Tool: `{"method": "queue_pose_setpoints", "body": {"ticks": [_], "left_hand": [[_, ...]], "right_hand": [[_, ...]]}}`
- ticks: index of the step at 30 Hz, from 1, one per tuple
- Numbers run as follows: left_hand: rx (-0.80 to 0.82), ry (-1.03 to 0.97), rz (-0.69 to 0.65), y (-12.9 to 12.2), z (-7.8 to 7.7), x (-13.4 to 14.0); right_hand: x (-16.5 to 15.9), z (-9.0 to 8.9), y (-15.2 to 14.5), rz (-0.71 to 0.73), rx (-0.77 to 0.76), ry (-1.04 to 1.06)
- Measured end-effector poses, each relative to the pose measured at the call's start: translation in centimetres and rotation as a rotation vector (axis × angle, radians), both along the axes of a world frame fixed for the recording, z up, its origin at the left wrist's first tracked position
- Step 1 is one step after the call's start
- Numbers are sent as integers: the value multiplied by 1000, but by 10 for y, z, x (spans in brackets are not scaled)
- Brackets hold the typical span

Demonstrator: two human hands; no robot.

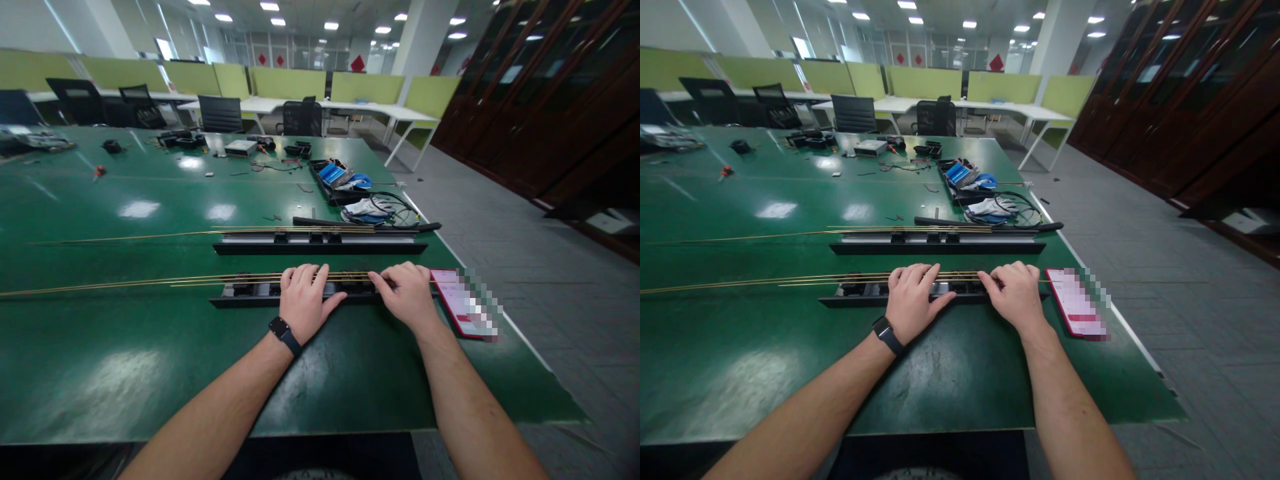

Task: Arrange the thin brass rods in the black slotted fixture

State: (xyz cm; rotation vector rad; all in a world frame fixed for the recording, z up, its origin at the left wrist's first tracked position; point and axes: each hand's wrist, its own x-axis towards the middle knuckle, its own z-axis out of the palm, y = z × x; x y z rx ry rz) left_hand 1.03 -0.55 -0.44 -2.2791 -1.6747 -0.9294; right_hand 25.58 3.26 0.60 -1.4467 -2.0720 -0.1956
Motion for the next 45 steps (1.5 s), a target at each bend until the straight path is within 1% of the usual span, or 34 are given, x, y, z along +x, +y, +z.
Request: {"method": "queue_pose_setpoints", "body": {"ticks": [9,14,20,27,32,40,45], "left_hand": [[0,-4,6,1,-2,0],[4,-11,2,0,-2,0],[13,-14,-3,0,-1,0],[11,-16,-6,1,-2,-1],[9,-12,-4,1,-3,0],[9,-16,-5,1,-2,0],[4,-4,-1,1,-1,1]], "right_hand": [[2,-2,2,-42,7,-79],[2,-1,1,-31,-14,-36],[1,-1,0,22,6,5],[5,-3,3,-13,-2,-39],[5,-1,2,-37,3,-51],[0,0,-1,17,-1,-25],[3,-1,0,1,4,-37]]}}
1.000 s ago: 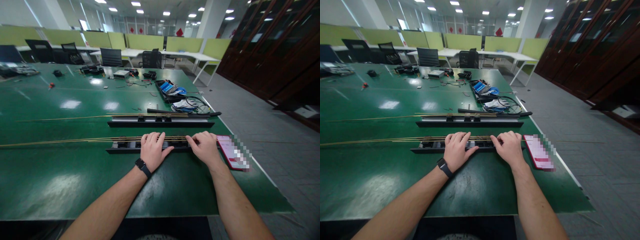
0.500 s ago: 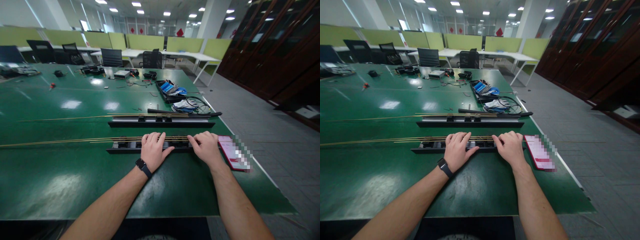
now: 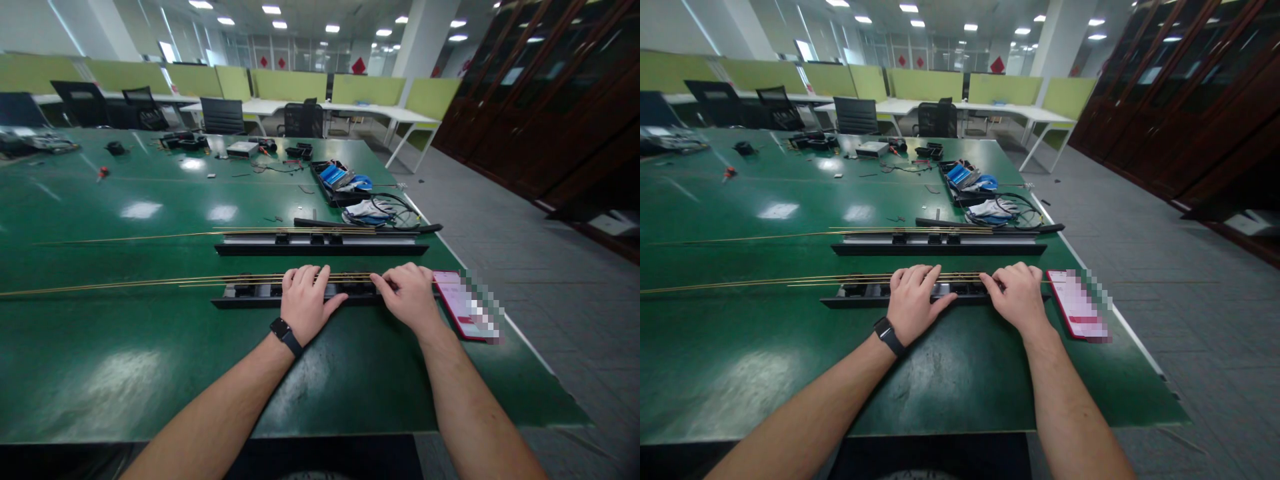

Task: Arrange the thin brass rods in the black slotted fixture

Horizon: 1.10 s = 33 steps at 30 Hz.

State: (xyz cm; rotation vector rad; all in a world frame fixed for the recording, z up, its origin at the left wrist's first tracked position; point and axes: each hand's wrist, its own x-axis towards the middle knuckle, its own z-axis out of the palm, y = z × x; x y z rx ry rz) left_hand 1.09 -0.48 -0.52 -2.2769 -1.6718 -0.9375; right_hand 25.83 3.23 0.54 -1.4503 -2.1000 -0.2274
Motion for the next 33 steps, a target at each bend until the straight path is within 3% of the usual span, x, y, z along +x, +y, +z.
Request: {"method": "queue_pose_setpoints", "body": {"ticks": [16,24,33], "left_hand": [[-3,-7,-2,0,-1,-1],[-3,3,2,0,-1,-1],[-8,2,3,-1,1,-1]], "right_hand": [[-1,1,-1,22,-36,32],[6,3,0,-32,8,22],[-1,2,-1,23,-19,36]]}}
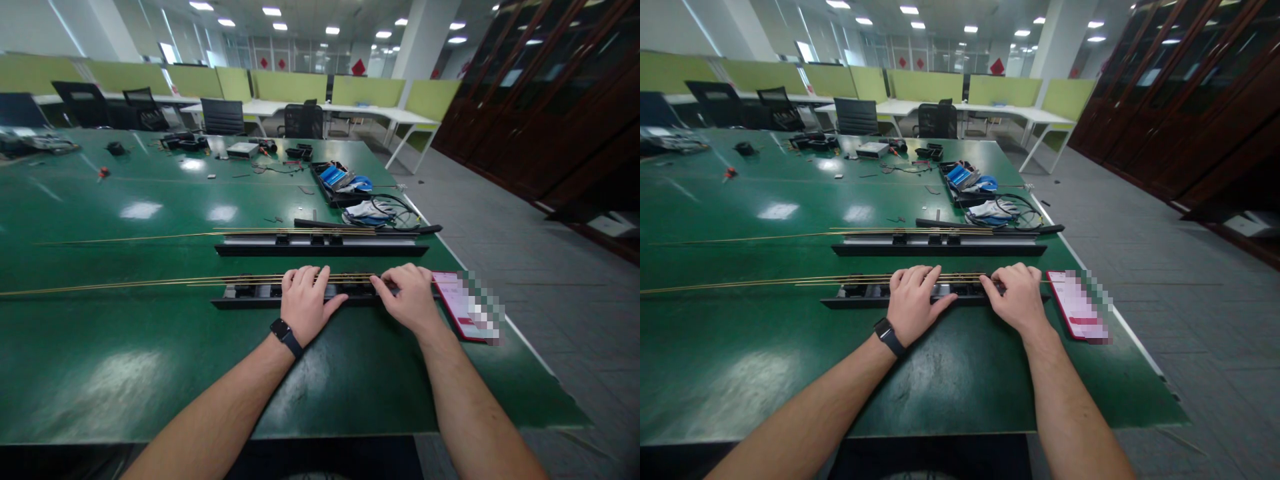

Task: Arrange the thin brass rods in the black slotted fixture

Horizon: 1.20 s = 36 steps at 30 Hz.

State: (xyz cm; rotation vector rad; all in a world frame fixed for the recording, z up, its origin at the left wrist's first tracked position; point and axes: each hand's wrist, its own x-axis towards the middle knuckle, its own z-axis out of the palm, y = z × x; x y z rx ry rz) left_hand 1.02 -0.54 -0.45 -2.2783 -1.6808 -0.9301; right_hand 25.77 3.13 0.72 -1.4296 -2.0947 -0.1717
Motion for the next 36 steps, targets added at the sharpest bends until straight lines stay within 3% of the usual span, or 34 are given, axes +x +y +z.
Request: {"method": "queue_pose_setpoints", "body": {"ticks": [14,36], "left_hand": [[4,-2,-2,0,-1,0],[-3,-1,0,0,0,0]], "right_hand": [[6,-2,3,-72,18,-19],[3,1,1,-31,-10,3]]}}
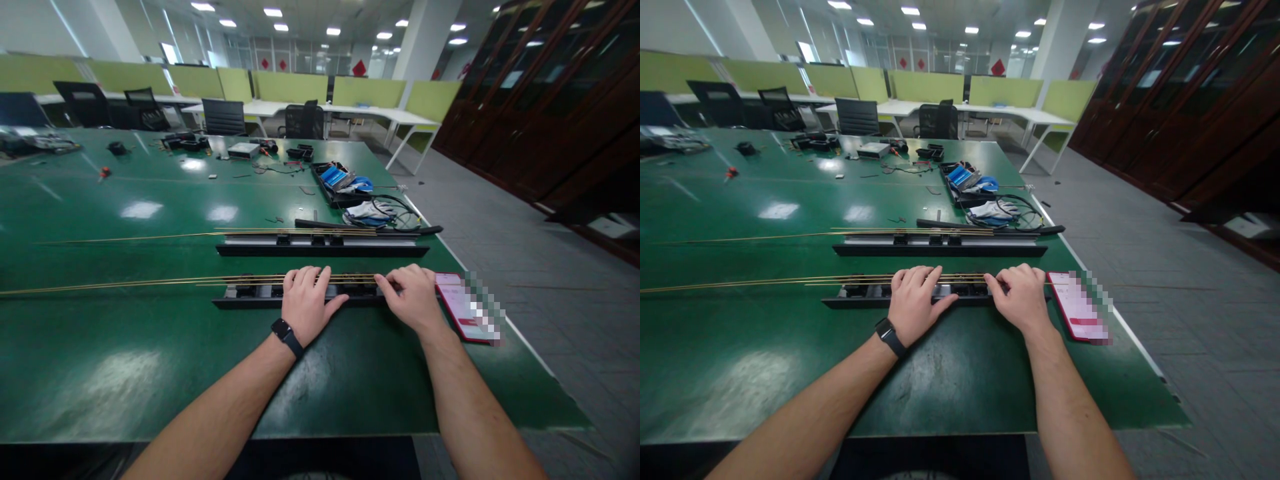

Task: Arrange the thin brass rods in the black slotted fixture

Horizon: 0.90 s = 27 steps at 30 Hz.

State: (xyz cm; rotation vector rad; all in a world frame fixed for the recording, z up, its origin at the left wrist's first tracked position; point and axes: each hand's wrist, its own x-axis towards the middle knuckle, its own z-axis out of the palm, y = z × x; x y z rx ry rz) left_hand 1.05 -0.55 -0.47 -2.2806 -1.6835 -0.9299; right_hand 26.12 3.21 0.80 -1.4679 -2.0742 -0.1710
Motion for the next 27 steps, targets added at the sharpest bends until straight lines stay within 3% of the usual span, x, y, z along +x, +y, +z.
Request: {"method": "queue_pose_setpoints", "body": {"ticks": [27], "left_hand": [[18,-3,-3,0,0,0]], "right_hand": [[-1,-2,1,30,15,-7]]}}
